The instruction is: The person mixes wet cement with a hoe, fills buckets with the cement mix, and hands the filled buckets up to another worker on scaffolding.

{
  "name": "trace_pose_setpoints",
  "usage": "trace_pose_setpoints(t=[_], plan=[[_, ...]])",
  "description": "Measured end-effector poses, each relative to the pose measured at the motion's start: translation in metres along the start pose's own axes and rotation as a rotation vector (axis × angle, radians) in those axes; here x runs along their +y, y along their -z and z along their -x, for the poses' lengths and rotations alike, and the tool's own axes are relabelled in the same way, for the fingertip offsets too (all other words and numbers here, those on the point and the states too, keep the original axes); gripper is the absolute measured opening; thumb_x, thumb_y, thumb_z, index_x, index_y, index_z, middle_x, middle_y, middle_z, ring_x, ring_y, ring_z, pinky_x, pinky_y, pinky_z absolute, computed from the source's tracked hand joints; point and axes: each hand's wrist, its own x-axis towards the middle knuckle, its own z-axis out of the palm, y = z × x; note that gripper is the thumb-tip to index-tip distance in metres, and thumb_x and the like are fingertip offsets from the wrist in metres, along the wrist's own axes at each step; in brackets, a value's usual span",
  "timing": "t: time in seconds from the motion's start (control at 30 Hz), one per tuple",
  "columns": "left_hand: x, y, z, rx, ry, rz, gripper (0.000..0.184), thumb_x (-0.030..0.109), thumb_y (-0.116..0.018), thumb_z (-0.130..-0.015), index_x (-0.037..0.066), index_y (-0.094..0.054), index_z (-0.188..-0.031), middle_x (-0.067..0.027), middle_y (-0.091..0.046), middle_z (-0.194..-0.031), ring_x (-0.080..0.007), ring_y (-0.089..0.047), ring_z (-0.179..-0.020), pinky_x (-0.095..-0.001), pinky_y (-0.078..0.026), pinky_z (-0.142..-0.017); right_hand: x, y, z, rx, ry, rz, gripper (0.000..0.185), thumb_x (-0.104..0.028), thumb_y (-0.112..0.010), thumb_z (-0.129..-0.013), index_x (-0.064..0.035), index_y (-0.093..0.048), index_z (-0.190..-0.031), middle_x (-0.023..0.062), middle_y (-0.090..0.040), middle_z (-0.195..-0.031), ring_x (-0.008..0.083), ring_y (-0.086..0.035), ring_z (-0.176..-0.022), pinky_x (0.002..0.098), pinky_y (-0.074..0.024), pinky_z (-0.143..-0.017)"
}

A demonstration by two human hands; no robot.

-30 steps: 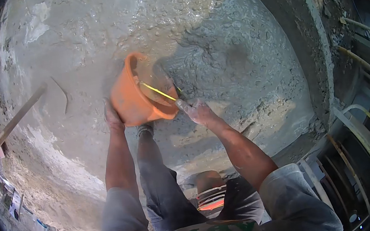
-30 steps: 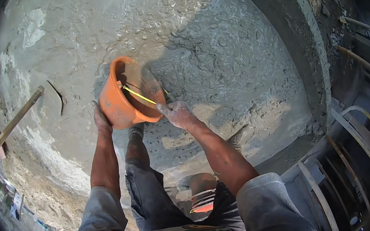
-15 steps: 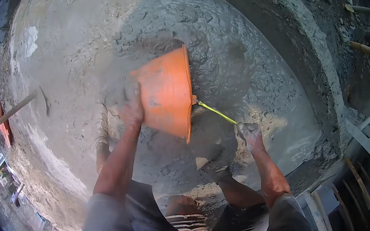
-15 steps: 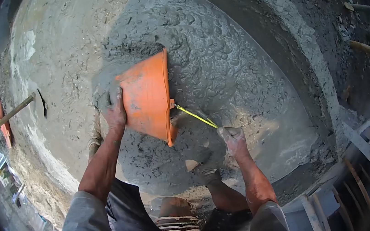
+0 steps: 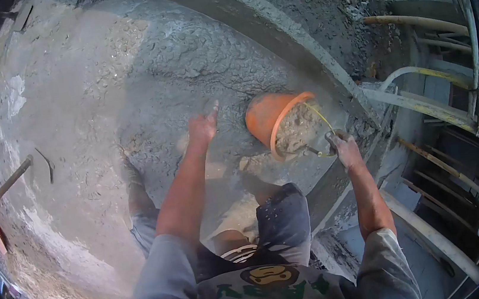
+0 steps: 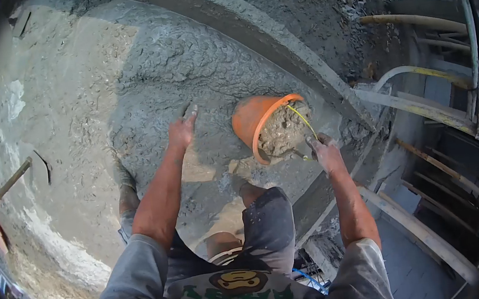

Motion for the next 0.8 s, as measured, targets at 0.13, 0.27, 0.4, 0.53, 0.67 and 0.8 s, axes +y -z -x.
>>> trace_pose_setpoints(t=[0.13,0.27,0.4,0.53,0.67,0.8], plan=[[-0.158,0.142,0.087,0.417,0.253,0.347,0.038,0.032,-0.056,-0.082,0.001,-0.058,-0.104,-0.0172,-0.062,-0.099,-0.0271,-0.058,-0.096,-0.0340,-0.043,-0.084,-0.019,0.004,0.029,0.071,0.025,0.022,0.036,-0.026,-0.054,-0.078,0.0015,-0.059,-0.101,0.0214,-0.062,-0.090,0.0333,-0.059,-0.085,0.0369,-0.0450,-0.074],[-0.268,0.303,0.200,0.607,0.591,0.109,0.039,0.030,-0.050,-0.084,-0.005,-0.058,-0.099,-0.0183,-0.062,-0.092,-0.0288,-0.058,-0.085,-0.0369,-0.043,-0.074,-0.088,0.066,0.102,0.222,-0.141,0.178,0.039,-0.026,-0.054,-0.076,0.0027,-0.057,-0.102,0.0261,-0.059,-0.096,0.0376,-0.057,-0.093,0.0395,-0.0440,-0.079],[-0.408,0.359,0.214,0.870,0.444,0.562,0.030,0.029,-0.052,-0.083,0.000,-0.056,-0.089,0.0010,-0.045,-0.056,-0.0093,-0.038,-0.044,-0.0285,-0.030,-0.040,-0.152,0.146,0.173,0.522,0.152,0.158,0.036,-0.027,-0.059,-0.069,0.0039,-0.062,-0.088,0.0257,-0.061,-0.087,0.0335,-0.060,-0.089,0.0385,-0.0460,-0.075],[-0.407,0.394,0.168,0.774,0.429,0.408,0.035,0.030,-0.052,-0.082,-0.002,-0.056,-0.097,-0.0088,-0.053,-0.063,-0.0167,-0.048,-0.048,-0.0319,-0.037,-0.042,-0.248,0.233,0.286,0.618,0.121,0.090,0.029,-0.024,-0.063,-0.062,0.0018,-0.066,-0.075,0.0225,-0.062,-0.076,0.0315,-0.062,-0.076,0.0373,-0.0475,-0.069],[-0.347,0.415,0.113,0.469,0.209,0.803,0.035,0.029,-0.053,-0.083,-0.003,-0.056,-0.098,-0.0090,-0.055,-0.068,-0.0179,-0.052,-0.054,-0.0330,-0.043,-0.049,-0.337,0.310,0.377,0.879,0.332,0.090,0.023,-0.018,-0.062,-0.058,-0.0016,-0.067,-0.074,0.0193,-0.062,-0.068,0.0273,-0.061,-0.064,0.0354,-0.0469,-0.062],[-0.243,0.465,0.152,0.583,-0.034,0.779,0.030,0.026,-0.051,-0.085,-0.001,-0.057,-0.095,-0.0071,-0.055,-0.073,-0.0165,-0.054,-0.061,-0.0298,-0.043,-0.051,-0.426,0.365,0.455,1.013,0.475,-0.018,0.023,-0.014,-0.060,-0.062,0.0021,-0.066,-0.077,0.0182,-0.062,-0.066,0.0242,-0.061,-0.064,0.0343,-0.0466,-0.060]])
